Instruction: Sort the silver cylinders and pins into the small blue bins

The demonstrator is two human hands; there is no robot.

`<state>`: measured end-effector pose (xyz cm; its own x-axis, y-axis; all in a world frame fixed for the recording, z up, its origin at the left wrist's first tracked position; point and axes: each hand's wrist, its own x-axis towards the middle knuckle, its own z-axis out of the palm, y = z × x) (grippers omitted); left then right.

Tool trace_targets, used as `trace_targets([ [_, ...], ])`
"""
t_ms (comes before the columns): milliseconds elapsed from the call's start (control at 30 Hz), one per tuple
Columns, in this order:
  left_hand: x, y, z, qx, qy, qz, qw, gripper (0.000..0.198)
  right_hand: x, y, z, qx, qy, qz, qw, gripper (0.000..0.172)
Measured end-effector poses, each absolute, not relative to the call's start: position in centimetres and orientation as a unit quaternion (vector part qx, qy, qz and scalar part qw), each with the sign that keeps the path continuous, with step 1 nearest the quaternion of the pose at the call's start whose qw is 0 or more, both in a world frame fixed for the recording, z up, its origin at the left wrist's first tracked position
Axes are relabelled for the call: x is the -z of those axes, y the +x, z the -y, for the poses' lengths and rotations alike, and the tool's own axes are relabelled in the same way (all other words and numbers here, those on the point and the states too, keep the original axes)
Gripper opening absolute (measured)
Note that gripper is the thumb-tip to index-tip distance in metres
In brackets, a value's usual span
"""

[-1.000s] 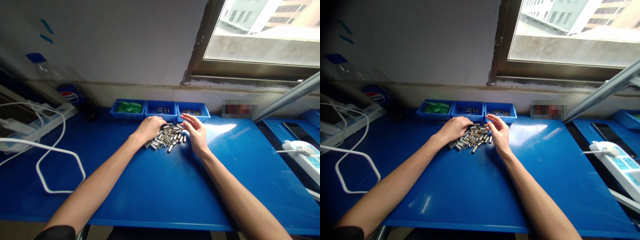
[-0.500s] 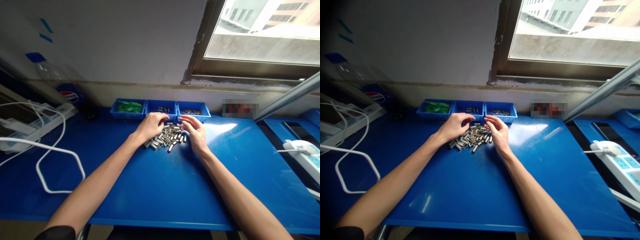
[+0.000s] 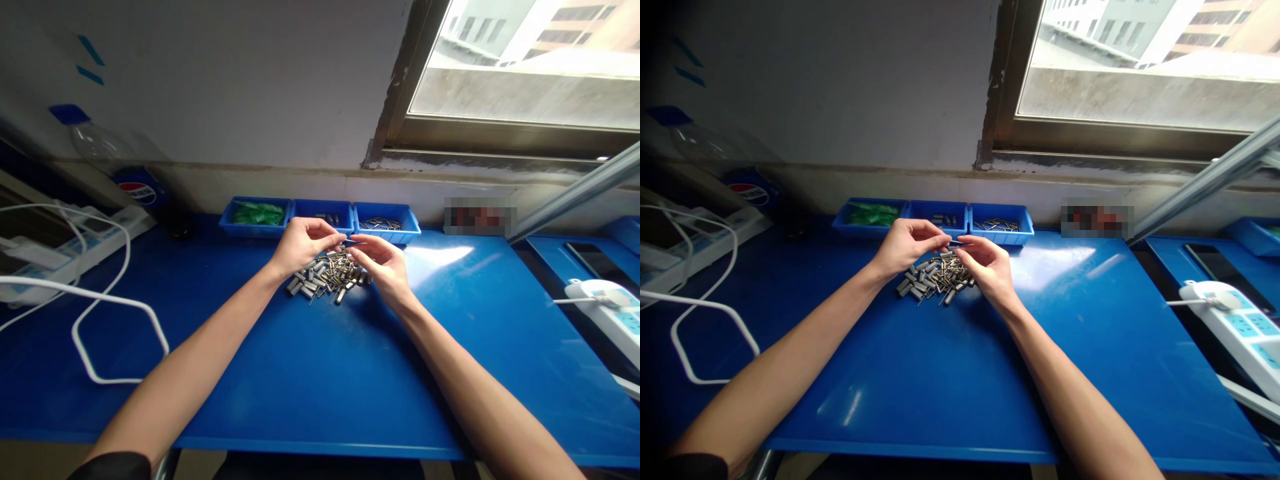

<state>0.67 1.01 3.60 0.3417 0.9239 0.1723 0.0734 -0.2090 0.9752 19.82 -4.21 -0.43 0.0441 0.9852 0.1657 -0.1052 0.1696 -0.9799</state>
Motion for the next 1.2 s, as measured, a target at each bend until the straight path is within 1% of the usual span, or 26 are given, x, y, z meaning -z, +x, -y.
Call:
trace_targets([
  [100, -3.1, 0.7, -1.1, -0.407, 0.667, -0.38, 0.496, 0.044, 0.7, 20.0, 4.0, -0.478, -0.441, 0.489, 0.582, 0.036],
  [167, -2.8, 0.7, -1.2, -0.395, 0.688, -0.378, 0.478, 0.04, 0.9, 20.2, 3.8, -0.476, -0.446, 0.486, 0.582, 0.033],
  [233, -2.4, 0.6, -1.4, -0.383, 0.728, -0.389, 0.415, 0.034, 1.0, 20.3, 3.7, -0.467, -0.451, 0.484, 0.587, 0.031],
  [333, -1.8, 0.3, -1.7, -0.342, 0.806, -0.395, 0.279, 0.029, 1.1, 20.4, 3.5, -0.427, -0.449, 0.475, 0.624, 0.028],
  [367, -1.5, 0.2, -1.8, -0.32, 0.828, -0.386, 0.25, 0.031, 1.1, 20.5, 3.5, -0.407, -0.45, 0.474, 0.639, 0.028],
  [433, -1.1, -0.1, -2.1, -0.269, 0.862, -0.365, 0.227, 0.037, 1.1, 20.7, 3.4, -0.37, -0.455, 0.478, 0.654, 0.034],
  [500, -0.8, -0.3, -2.3, -0.225, 0.881, -0.353, 0.219, 0.042, 1.2, 21.0, 3.2, -0.351, -0.468, 0.486, 0.65, 0.044],
  [567, -0.6, -0.6, -2.4, -0.194, 0.895, -0.347, 0.203, 0.044, 1.4, 21.2, 3.1, -0.349, -0.478, 0.49, 0.64, 0.048],
  [700, -0.9, -0.8, -2.3, -0.153, 0.907, -0.363, 0.15, 0.045, 1.4, 21.0, 3.2, -0.356, -0.481, 0.5, 0.626, 0.042],
  [767, -1.1, -0.8, -2.2, -0.142, 0.904, -0.381, 0.129, 0.042, 1.2, 20.8, 3.3, -0.362, -0.482, 0.503, 0.62, 0.038],
  [933, -1.6, -0.8, -2.2, -0.147, 0.89, -0.416, 0.119, 0.029, 1.0, 20.6, 3.4, -0.382, -0.477, 0.497, 0.616, 0.034],
  [1200, -1.8, -0.6, -1.8, -0.151, 0.891, -0.383, 0.19, 0.026, 0.8, 20.5, 3.5, -0.395, -0.469, 0.497, 0.614, 0.031],
])
